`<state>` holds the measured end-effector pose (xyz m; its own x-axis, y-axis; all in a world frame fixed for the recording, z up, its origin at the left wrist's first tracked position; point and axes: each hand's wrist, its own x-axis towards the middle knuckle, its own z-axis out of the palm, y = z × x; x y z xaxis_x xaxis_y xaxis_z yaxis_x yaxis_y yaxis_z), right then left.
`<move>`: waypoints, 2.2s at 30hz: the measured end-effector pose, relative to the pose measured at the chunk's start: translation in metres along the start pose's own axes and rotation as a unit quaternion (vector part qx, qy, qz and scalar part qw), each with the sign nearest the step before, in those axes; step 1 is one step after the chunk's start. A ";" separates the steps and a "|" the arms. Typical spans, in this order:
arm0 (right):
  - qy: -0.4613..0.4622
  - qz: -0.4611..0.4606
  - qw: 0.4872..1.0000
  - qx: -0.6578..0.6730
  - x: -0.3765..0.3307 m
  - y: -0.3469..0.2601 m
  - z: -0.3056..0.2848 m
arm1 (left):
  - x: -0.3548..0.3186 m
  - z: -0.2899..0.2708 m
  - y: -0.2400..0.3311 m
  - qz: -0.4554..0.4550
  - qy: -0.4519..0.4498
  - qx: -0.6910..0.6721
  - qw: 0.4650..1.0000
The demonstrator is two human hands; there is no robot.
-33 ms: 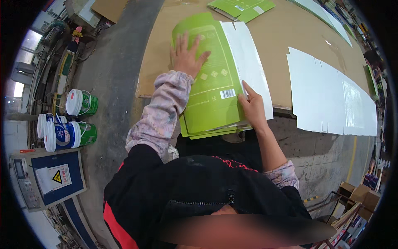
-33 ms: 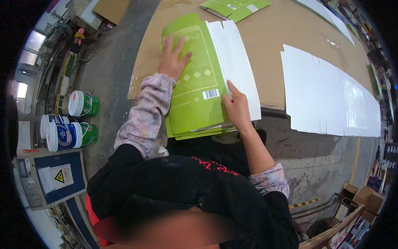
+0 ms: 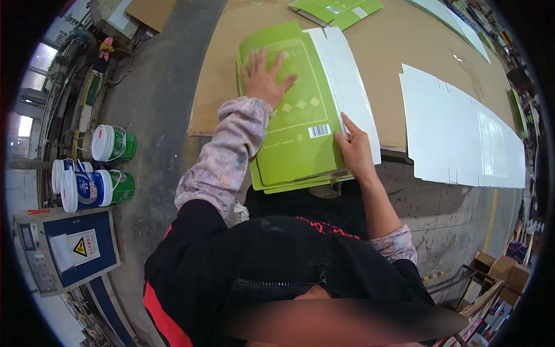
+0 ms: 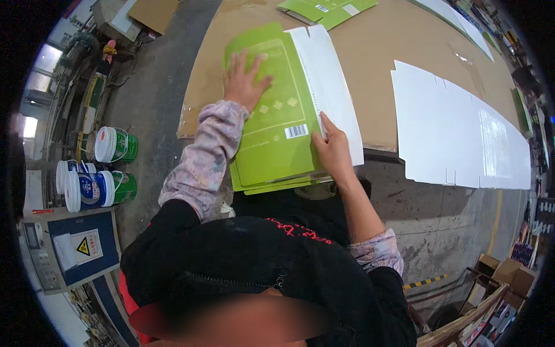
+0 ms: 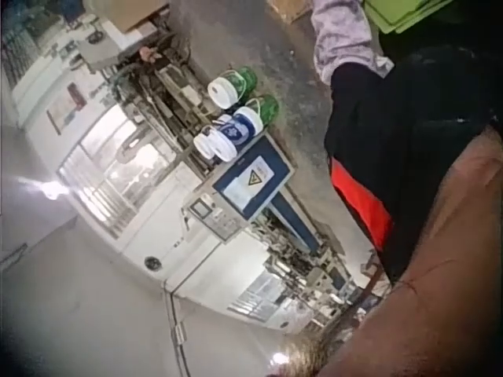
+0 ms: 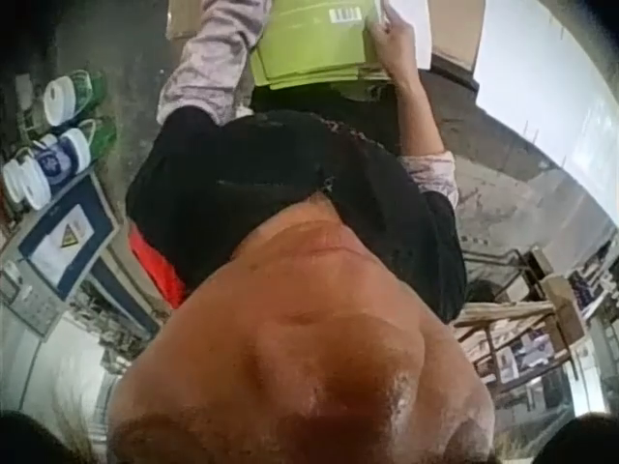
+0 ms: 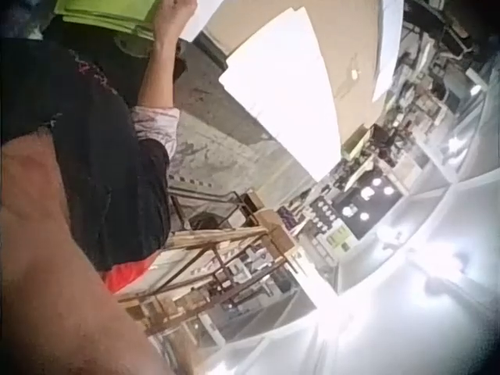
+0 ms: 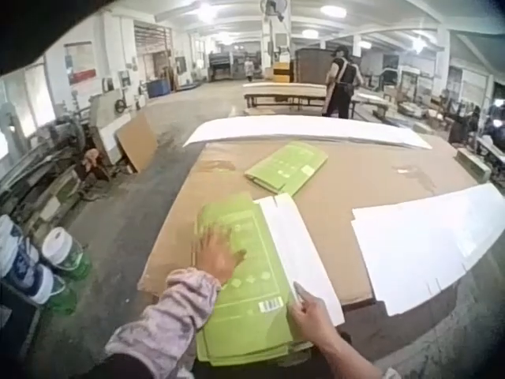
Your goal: Organizing and stacking green folders or cardboard sleeves on a table.
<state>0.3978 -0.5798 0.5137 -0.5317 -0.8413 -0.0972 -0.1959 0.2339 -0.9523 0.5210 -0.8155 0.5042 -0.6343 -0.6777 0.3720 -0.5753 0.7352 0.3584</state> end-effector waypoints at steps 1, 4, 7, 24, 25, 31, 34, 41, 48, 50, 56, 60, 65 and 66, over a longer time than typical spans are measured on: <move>-0.017 0.019 0.997 -0.067 -0.004 -0.007 -0.008 | -0.001 0.011 0.003 0.017 -0.068 0.105 0.992; 0.007 0.074 0.979 -0.189 -0.019 -0.054 -0.027 | -0.008 0.028 0.004 0.030 -0.158 0.245 0.956; 0.117 -0.001 0.958 -0.262 0.000 -0.028 -0.057 | -0.013 0.031 0.002 0.062 -0.098 0.230 0.966; -0.068 -0.102 0.980 -0.157 0.027 -0.023 -0.017 | -0.010 0.030 0.023 0.243 -0.196 0.004 0.950; -0.042 -0.166 0.952 -0.255 0.028 -0.010 -0.010 | -0.008 0.033 0.023 0.231 -0.201 -0.023 0.952; -0.002 -0.203 0.870 -0.449 0.029 0.025 0.012 | -0.004 0.036 0.034 0.231 -0.044 -0.151 0.960; 0.011 -0.207 0.859 -0.469 0.027 0.024 0.018 | 0.006 0.041 0.040 0.250 -0.050 -0.040 0.966; 0.030 -0.216 0.853 -0.473 0.028 0.031 0.026 | 0.009 0.051 0.035 0.232 -0.089 0.118 0.961; 0.023 -0.220 0.891 -0.397 0.016 0.026 0.022 | 0.009 0.056 0.033 0.195 -0.093 0.126 0.968; 0.018 -0.221 0.884 -0.412 0.009 0.026 0.021 | 0.011 0.057 0.032 0.188 -0.100 0.136 0.968; 0.004 -0.228 0.876 -0.424 -0.013 0.026 0.019 | 0.026 0.062 0.034 0.152 -0.108 0.183 0.965; 0.002 -0.232 0.872 -0.432 -0.029 0.027 0.020 | 0.039 0.066 0.032 0.136 -0.101 0.192 0.967; -0.009 -0.214 0.871 -0.443 -0.040 0.024 0.021 | 0.045 0.067 0.034 0.114 -0.103 0.178 0.972; -0.012 -0.200 0.875 -0.441 -0.041 0.024 0.022 | 0.043 0.067 0.034 0.110 -0.108 0.158 0.975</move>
<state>0.4331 -0.5506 0.4887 -0.2603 -0.9494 0.1758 -0.9276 0.1953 -0.3185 0.4390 -0.8186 0.4750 -0.8351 -0.5089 0.2088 -0.5212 0.8534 -0.0047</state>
